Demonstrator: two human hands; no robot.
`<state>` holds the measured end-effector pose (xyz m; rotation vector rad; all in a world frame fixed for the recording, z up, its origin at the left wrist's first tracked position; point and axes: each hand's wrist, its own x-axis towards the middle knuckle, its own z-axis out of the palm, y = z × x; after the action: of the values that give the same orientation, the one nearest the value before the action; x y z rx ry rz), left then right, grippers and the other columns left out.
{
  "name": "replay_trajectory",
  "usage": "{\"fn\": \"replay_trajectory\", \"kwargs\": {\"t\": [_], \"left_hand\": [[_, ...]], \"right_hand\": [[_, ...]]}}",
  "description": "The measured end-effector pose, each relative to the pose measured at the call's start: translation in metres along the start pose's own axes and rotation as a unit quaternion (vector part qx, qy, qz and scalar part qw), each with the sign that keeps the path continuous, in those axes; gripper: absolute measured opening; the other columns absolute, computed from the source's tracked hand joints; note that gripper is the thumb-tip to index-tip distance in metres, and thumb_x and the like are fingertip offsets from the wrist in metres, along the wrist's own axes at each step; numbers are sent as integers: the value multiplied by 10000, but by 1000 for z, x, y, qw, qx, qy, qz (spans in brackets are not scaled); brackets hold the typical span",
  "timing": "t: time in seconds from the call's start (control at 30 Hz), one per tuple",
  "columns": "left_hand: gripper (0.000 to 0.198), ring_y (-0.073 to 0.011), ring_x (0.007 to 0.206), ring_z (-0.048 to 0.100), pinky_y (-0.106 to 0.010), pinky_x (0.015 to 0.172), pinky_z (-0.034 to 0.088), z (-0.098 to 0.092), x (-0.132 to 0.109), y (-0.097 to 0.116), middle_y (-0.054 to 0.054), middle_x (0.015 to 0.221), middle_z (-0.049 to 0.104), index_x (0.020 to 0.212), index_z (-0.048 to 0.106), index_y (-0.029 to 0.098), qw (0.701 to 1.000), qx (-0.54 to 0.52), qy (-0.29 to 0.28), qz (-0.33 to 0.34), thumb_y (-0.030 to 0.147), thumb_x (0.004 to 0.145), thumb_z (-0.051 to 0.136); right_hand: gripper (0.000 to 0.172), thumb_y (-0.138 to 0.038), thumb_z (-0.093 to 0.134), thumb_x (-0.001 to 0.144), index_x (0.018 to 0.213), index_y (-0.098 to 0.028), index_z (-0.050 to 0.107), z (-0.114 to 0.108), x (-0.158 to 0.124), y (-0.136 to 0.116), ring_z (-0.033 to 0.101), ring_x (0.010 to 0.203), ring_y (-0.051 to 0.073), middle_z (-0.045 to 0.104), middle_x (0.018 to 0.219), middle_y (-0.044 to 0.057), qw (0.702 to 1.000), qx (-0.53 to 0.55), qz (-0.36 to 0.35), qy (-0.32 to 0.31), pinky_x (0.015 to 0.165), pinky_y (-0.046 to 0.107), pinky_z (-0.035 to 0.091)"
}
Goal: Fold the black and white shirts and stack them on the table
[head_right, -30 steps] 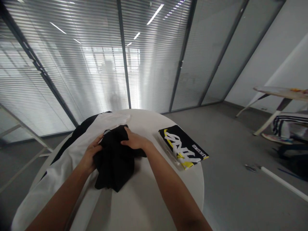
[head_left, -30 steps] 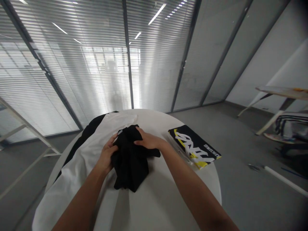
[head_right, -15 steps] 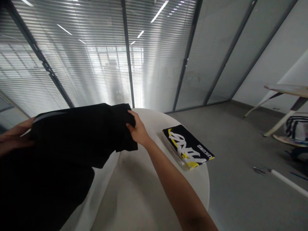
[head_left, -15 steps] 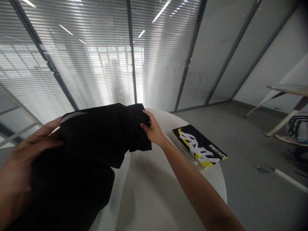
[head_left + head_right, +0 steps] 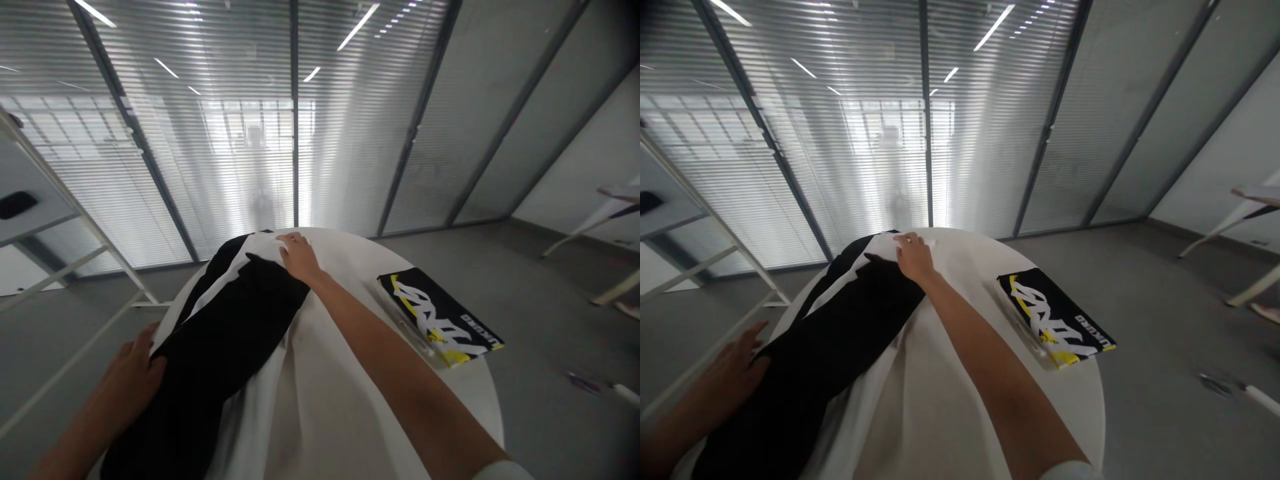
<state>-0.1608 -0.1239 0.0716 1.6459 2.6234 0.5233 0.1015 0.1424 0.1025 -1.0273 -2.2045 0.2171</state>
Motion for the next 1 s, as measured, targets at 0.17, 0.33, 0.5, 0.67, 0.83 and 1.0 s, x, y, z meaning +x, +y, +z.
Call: {"fn": "replay_trajectory", "kwargs": {"t": [0.17,0.33,0.5,0.67,0.83,1.0], "left_hand": [[489,-293,1182,528,-460,1029,393,7,12,52,-111,1269,577,1316,552,211,990,43,-31,128,343,877,382],[455,-305,1115,538,-477,929,413,35,10,111,-116,1196,602,1271,606,248,967,72,-100,221,408,900,397],[530,-315,1175,497,-485,965,371,53,-6,121,-146,1280,563,1337,557,243,960,40,-136,240,488,880,448],[635,-327,1274,419,-497,1062,287,44,-8,124,-136,1352,513,1403,489,272,961,24,-110,251,512,818,551],[644,-323,1163,493,-477,952,377,45,6,140,-162,1248,546,1473,384,236,970,67,-91,215,407,860,486],[686,-350,1072,554,-475,849,425,63,24,159,-179,1151,591,1499,331,226,969,100,-125,189,512,882,427]], "right_hand": [[688,-587,629,787,1380,-279,467,29,-38,-8,472,1212,349,503,1327,135,969,-97,-10,-227,952,514,434],[574,-401,689,793,1311,-201,546,39,-37,-6,547,1159,328,546,1291,168,942,-68,-52,-326,909,433,482],[261,-198,660,810,1069,-193,696,18,24,-7,657,804,158,715,893,0,916,70,-101,-382,746,248,510],[261,-242,614,893,1142,-167,641,-14,93,4,628,958,186,665,1116,67,963,43,-38,-262,859,341,508],[351,-366,563,940,1231,-170,564,-24,81,28,598,1048,219,579,1236,97,981,0,47,-186,880,431,519],[303,-244,417,960,1007,-144,699,-17,0,44,620,1061,280,679,1088,160,974,-45,135,-178,891,389,480]]}}
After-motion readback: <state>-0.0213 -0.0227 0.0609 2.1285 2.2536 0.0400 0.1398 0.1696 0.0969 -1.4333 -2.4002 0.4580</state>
